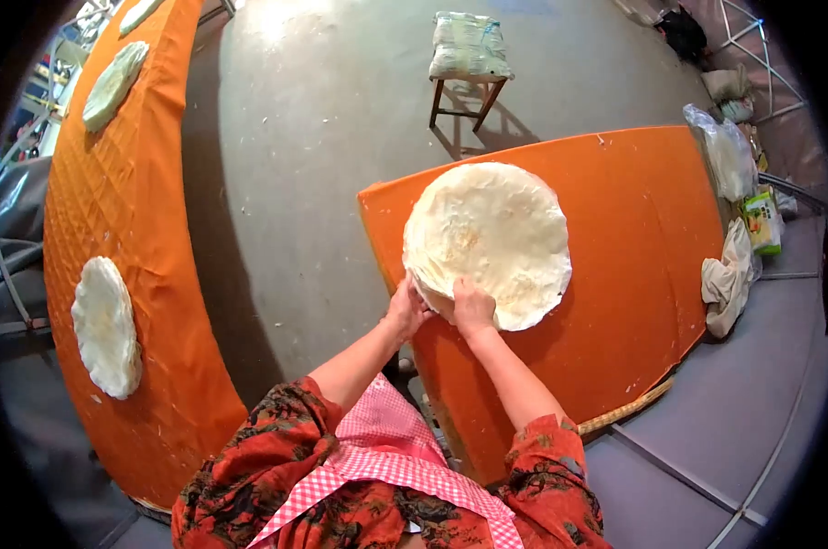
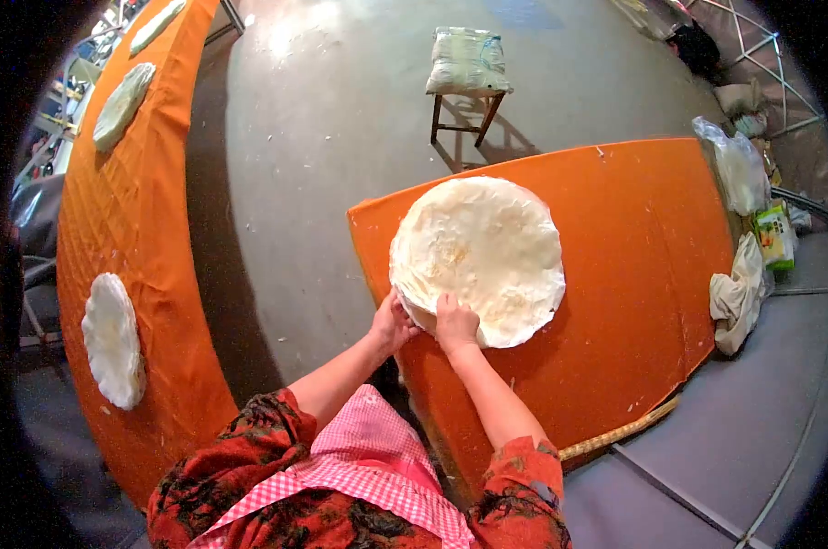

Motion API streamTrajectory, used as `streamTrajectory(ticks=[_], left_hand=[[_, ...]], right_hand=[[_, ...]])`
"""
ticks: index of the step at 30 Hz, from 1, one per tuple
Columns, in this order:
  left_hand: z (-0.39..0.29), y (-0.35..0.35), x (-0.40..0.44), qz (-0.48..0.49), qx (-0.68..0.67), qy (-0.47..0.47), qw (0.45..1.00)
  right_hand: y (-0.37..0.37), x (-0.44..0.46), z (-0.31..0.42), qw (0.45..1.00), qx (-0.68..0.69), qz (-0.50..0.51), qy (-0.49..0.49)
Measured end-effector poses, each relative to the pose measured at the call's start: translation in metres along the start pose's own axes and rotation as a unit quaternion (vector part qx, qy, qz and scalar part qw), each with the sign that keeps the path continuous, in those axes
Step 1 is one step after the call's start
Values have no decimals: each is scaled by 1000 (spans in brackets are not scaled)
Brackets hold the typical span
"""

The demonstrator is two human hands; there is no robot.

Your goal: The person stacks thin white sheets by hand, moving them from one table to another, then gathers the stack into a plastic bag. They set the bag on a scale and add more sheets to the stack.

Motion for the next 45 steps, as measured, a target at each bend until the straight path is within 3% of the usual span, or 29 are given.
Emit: streamTrajectory(ticks=[1, 4, 5, 8, 10, 12, 14, 16, 18, 21, 24, 28, 31, 36, 38, 40, 42, 43, 44, 45], left_hand=[[1, -4, -1, -6, 31, 14, 999], [10, -9, 25, 3, 141, 48, 989], [10, -21, 34, -87, 272, 28, 958], [24, -34, 56, -143, 285, 121, 940], [12, -11, 34, -123, 278, 115, 946], [16, -25, 43, -125, 289, 135, 939], [9, -12, 33, -147, 307, 134, 930], [15, -21, 38, -137, 298, 145, 934], [14, -19, 38, -130, 290, 148, 936], [14, -22, 38, -135, 307, 143, 931], [20, -28, 39, -163, 294, 151, 930], [17, -26, 36, -145, 274, 145, 940], [18, -27, 35, -133, 264, 132, 946], [16, -29, 33, -125, 291, 128, 940], [16, -26, 29, -132, 283, 115, 943], [21, -34, 37, -127, 283, 111, 944], [19, -31, 38, -123, 274, 92, 949], [22, -32, 38, -120, 263, 81, 954], [23, -35, 39, -118, 255, 70, 957], [22, -36, 39, -118, 269, 73, 953]], right_hand=[[10, -3, 2, 1000, 5, 16, 14], [20, -14, 15, 996, -48, -71, 19], [27, -18, 13, 998, -60, -30, 21], [-9, -29, 15, 990, -88, 109, -14], [-34, -6, 0, 971, 37, 234, 39], [-26, 29, -34, 959, 240, 131, 75], [-57, 81, -39, 970, 241, -19, 37], [-53, 132, -38, 967, 235, -88, -42], [-49, 180, -24, 964, 236, -78, -99], [-26, 227, -6, 966, 169, 31, -194], [-12, 245, 3, 966, 84, 169, -176], [-3, 262, 12, 943, -12, 253, -214], [2, 266, 18, 937, -13, 273, -217], [19, 259, 23, 949, 1, 204, -239], [13, 259, 25, 947, 29, 237, -216], [-27, 262, 23, 940, 215, 124, -233], [-64, 285, -34, 962, 208, -41, -172], [-52, 293, -97, 963, 263, -50, 12], [-31, 294, -163, 944, 301, -67, 120], [-23, 282, -204, 944, 223, 12, 245]])
Point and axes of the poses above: each hand's wrist, its own x-axis towards the middle knuckle, its own y-axis out of the palm, z = x × y, the point moved 4 cm from there along x, towards the middle knuckle, and after that the axes turned 4 degrees about y, right-handed, at the moved point
